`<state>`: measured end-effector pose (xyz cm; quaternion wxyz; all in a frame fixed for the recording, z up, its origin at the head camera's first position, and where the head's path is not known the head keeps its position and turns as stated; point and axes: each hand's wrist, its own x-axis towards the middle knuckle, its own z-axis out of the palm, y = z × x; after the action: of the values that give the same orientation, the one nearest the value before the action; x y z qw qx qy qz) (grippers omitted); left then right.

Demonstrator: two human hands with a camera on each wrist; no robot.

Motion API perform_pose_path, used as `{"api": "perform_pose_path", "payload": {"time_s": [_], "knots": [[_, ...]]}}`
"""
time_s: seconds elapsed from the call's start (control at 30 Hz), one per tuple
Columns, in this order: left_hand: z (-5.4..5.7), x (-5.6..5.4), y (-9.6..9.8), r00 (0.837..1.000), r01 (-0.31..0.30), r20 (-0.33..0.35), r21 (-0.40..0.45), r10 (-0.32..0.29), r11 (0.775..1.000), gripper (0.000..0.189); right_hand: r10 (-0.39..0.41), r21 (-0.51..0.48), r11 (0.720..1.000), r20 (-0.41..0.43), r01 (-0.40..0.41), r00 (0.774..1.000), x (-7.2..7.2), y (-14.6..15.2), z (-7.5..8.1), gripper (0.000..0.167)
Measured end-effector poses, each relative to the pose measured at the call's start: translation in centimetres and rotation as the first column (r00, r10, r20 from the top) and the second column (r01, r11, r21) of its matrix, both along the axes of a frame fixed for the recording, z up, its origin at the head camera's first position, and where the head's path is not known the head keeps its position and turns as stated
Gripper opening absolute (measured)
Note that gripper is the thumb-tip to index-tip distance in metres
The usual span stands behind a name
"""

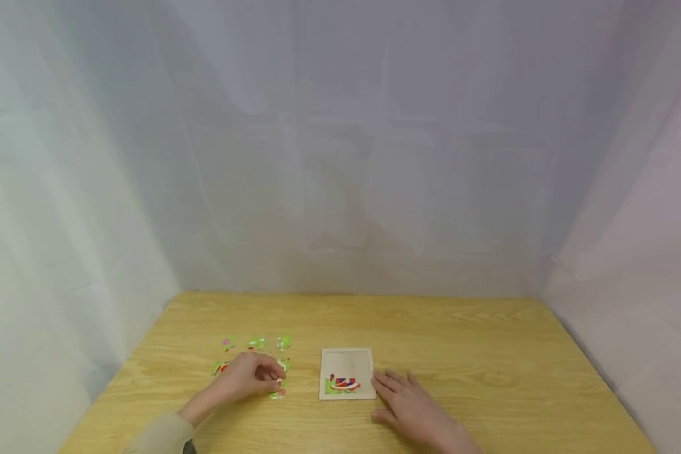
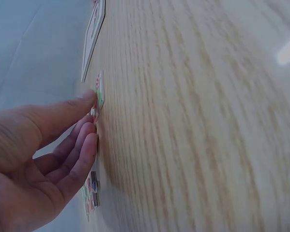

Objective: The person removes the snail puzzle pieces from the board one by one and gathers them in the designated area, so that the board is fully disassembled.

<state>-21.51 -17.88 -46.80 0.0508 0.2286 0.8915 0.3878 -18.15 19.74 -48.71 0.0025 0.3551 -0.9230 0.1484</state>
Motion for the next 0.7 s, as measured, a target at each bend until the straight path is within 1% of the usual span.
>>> {"api": "perform_pose_path", "payload": {"time_s": [0.13,0.23,0.37,0.47,0.7], "knots": [[0.3,-0.1,0.1,0.998,-0.022,-0.058,-0.028,0.020,0.999,0.006,-0.002,0.007,1.000,0.009,0.002,1.000,0.0,0.0,-0.1,0.066],[0.5,-0.4,0.5,0.994,-0.060,-0.093,-0.048,0.056,0.997,0.006,-0.008,0.008,1.000,0.021,0.007,1.000,0.0,0.0,0.0,0.066],[1.1,-0.7,1.6,0.993,-0.087,-0.084,-0.032,0.084,0.996,0.010,-0.012,0.002,1.000,-0.003,0.012,1.000,0.1,-0.1,0.0,0.066],[1.5,-0.9,2.6,0.994,-0.070,-0.081,-0.017,0.068,0.997,0.012,-0.010,0.001,1.000,-0.021,0.010,1.000,0.1,-0.1,0.0,0.065],[1.5,-1.4,4.9,0.994,-0.003,-0.112,0.004,0.004,1.000,0.014,-0.008,0.011,1.000,0.007,0.008,1.000,0.1,-0.1,0.1,0.066]]}}
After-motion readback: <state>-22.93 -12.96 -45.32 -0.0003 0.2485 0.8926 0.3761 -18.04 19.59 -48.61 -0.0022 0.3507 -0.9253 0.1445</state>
